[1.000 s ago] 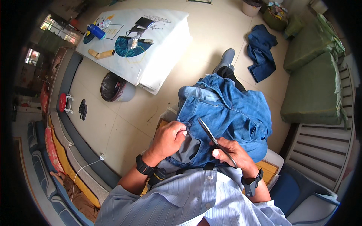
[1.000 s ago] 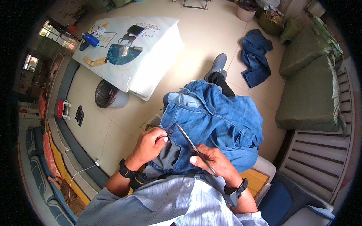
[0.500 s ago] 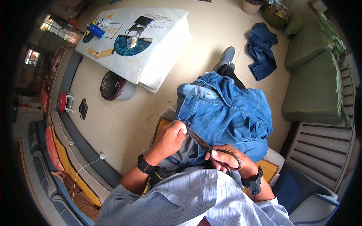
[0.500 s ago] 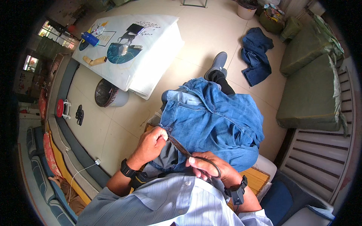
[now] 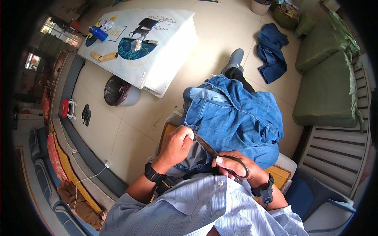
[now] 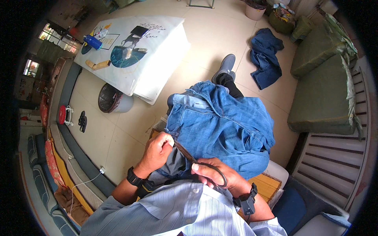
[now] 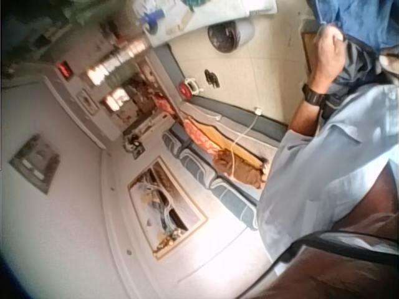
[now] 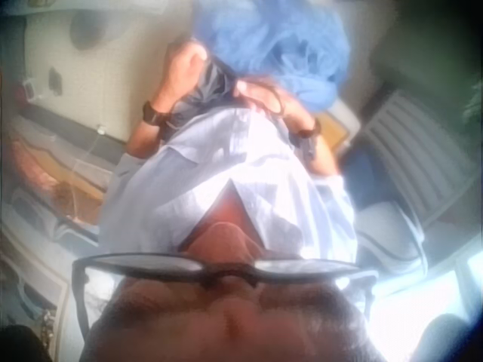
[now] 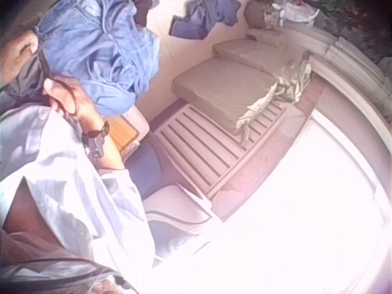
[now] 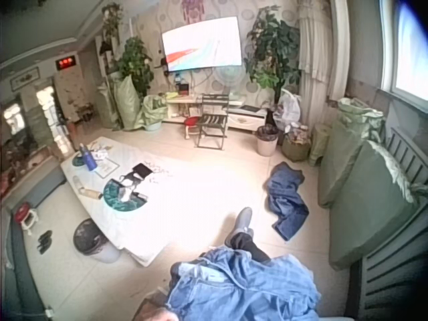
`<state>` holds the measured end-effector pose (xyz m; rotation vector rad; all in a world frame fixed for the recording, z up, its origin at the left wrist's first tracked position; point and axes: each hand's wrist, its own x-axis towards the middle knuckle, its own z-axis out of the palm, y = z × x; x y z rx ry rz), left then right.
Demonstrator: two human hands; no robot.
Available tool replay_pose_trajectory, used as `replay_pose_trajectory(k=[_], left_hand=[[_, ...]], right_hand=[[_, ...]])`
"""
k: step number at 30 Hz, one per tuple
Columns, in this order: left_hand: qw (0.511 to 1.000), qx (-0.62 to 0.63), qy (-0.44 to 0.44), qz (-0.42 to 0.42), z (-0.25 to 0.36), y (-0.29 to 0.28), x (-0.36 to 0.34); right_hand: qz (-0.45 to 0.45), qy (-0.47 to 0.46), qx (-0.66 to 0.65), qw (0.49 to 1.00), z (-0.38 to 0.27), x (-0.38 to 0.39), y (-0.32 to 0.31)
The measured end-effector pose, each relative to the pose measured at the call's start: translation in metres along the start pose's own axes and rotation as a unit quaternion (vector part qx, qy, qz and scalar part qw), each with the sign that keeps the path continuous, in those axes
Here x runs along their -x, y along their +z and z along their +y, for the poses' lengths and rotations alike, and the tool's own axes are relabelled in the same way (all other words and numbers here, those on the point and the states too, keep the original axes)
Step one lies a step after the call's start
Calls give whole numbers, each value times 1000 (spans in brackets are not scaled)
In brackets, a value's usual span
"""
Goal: The person picks up a pair of blue jeans and uses scissors to cut loose threads and small fabric pieces from the waistband and seams. The person repeatedly snips threads along the top edge of the jeans while holding them in place.
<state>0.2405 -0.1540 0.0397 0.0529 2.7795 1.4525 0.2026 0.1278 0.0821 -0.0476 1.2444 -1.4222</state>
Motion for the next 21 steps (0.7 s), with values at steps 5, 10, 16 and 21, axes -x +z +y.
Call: replay_pose_trajectory(k=[5, 10, 16, 21], left_hand=[[1000, 12, 3, 18, 2, 3, 1], [1000, 15, 1, 25, 0, 4, 2], [1000, 10, -1, 19, -1, 5, 4], [999, 16, 11, 27, -4, 7, 6]], right_hand=[[7, 1, 3, 1000, -2, 2, 4], [16, -2, 2, 1000, -1, 3, 7], [26, -8, 9, 1000, 2, 3, 10], [26, 1, 10, 1000, 0, 3, 10]])
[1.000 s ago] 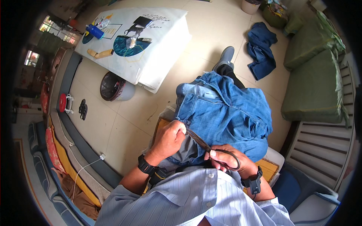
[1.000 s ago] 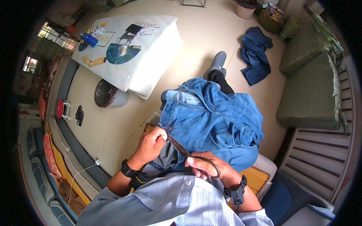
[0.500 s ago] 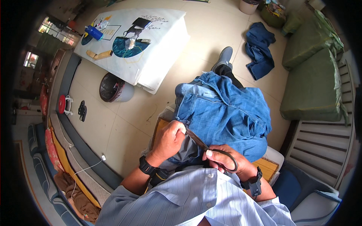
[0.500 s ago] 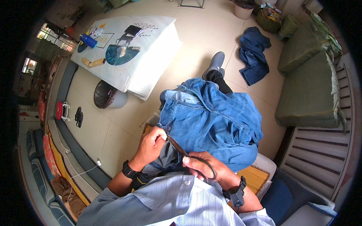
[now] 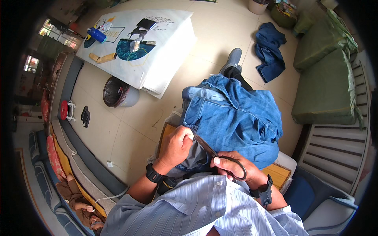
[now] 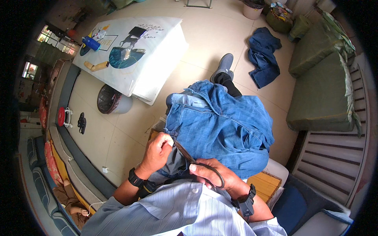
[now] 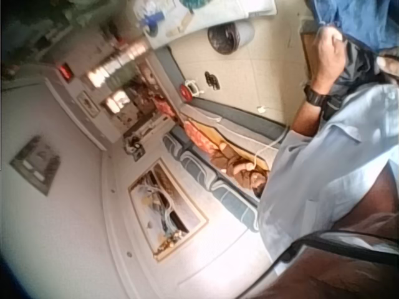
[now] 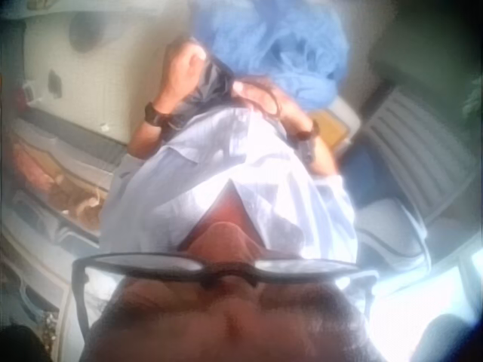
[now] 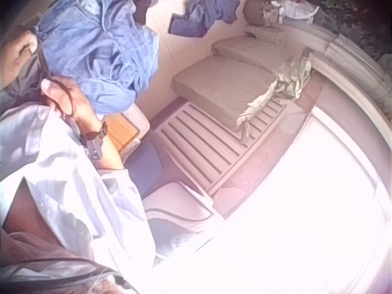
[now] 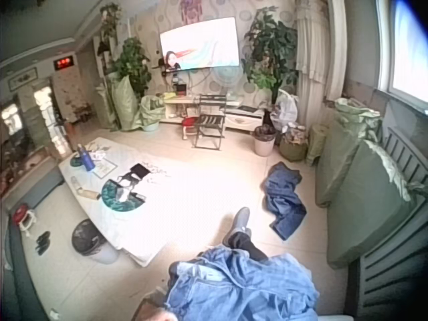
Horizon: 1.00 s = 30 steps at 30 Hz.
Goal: The person picks up a pair of blue jeans and uses scissors to cut loose threads and small fabric pieces from the waistband and seams. The person repeatedly snips threads along the top edge of the jeans while holding them in place.
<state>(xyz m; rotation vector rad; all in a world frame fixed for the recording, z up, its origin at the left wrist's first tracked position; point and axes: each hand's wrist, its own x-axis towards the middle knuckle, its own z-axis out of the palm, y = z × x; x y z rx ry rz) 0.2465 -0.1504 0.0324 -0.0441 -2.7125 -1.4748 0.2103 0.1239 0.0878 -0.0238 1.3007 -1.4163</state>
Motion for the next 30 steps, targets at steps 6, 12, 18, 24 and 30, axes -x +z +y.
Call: replay_pose_trajectory(k=[6, 12, 18, 24, 30], left_hand=[[1000, 8, -6, 2, 1, 1, 1], [1000, 14, 5, 3, 0, 1, 1], [999, 33, -6, 2, -1, 1, 1], [987, 107, -106, 53, -20, -15, 9], [985, 12, -125, 116, -69, -29, 2]], right_hand=[[4, -3, -7, 1000, 7, -3, 0], [-3, -17, -5, 1000, 18, -7, -3], [-2, -12, -3, 1000, 19, -6, -5], [-5, -40, -38, 998, 14, 5, -8], [1, -36, -99, 994, 14, 6, -14]])
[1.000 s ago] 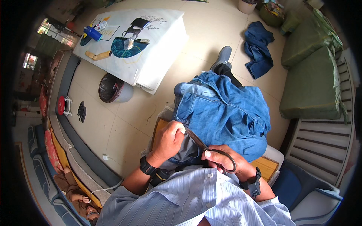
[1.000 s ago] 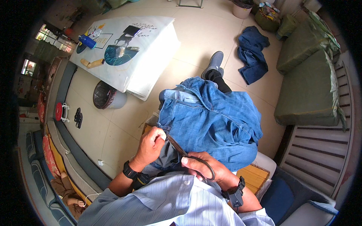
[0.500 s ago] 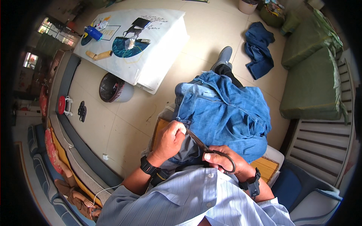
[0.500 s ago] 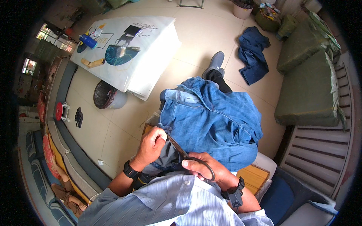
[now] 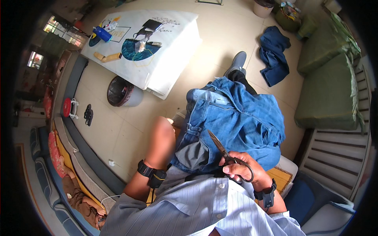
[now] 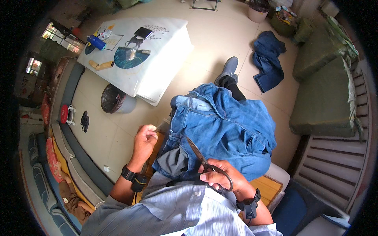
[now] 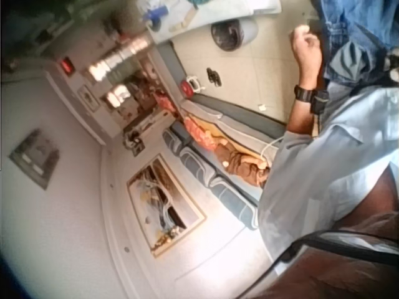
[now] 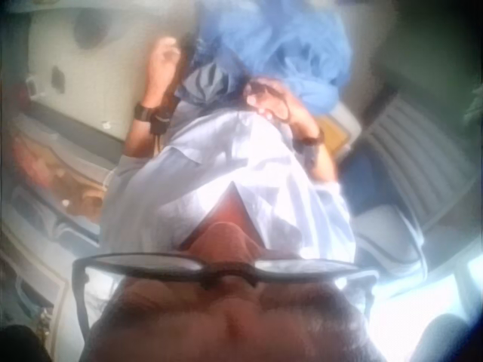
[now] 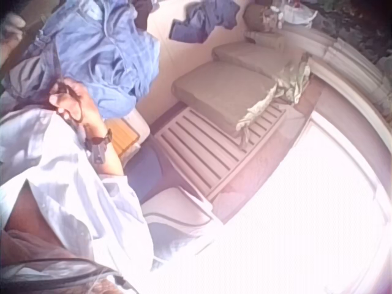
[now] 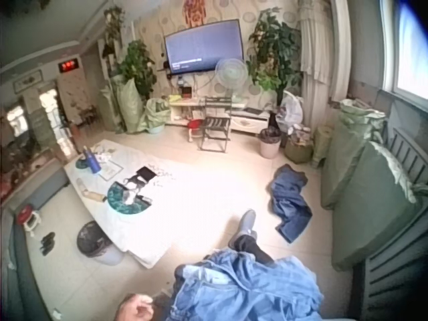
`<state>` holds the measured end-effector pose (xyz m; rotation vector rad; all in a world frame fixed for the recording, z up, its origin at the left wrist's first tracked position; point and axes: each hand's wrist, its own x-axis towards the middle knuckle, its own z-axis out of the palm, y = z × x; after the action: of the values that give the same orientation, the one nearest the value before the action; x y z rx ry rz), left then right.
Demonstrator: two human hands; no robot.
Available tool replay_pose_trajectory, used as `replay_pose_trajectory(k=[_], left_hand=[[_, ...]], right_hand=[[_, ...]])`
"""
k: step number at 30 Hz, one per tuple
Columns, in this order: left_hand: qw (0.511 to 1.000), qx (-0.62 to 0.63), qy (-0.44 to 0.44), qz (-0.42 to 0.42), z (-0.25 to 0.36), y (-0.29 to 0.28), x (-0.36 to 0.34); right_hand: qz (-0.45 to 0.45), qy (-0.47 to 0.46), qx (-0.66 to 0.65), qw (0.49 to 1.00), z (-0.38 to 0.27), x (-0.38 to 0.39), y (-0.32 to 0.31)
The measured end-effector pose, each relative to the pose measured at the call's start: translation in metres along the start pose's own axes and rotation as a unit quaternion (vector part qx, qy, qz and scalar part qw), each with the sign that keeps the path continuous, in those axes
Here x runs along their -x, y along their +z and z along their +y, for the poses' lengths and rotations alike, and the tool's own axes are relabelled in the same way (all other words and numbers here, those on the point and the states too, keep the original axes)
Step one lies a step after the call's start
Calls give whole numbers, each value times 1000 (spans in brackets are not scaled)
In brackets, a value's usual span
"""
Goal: The person picks up a pair of blue jeans and uses scissors to cut loose threads and small fabric pieces from the waistband and seams. The person repeatedly snips threads along the top edge of the jeans while holding them in place.
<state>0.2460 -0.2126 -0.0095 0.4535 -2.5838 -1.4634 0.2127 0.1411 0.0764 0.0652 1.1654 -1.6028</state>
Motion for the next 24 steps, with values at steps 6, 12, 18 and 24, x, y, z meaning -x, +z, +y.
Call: replay_pose_trajectory(k=[6, 12, 18, 24], left_hand=[[983, 153, -56, -85, 32, 29, 2], [987, 50, 30, -149, 49, 30, -13], [977, -6, 109, -184, 61, 23, -22], [966, -65, 136, -212, 69, 23, -24]], right_hand=[[19, -18, -14, 1000, 7, -4, -7], [-18, -27, 18, 999, 21, -8, -11], [-13, 2, 9, 1000, 8, -6, -9], [-26, 20, 31, 999, 7, -6, -10]])
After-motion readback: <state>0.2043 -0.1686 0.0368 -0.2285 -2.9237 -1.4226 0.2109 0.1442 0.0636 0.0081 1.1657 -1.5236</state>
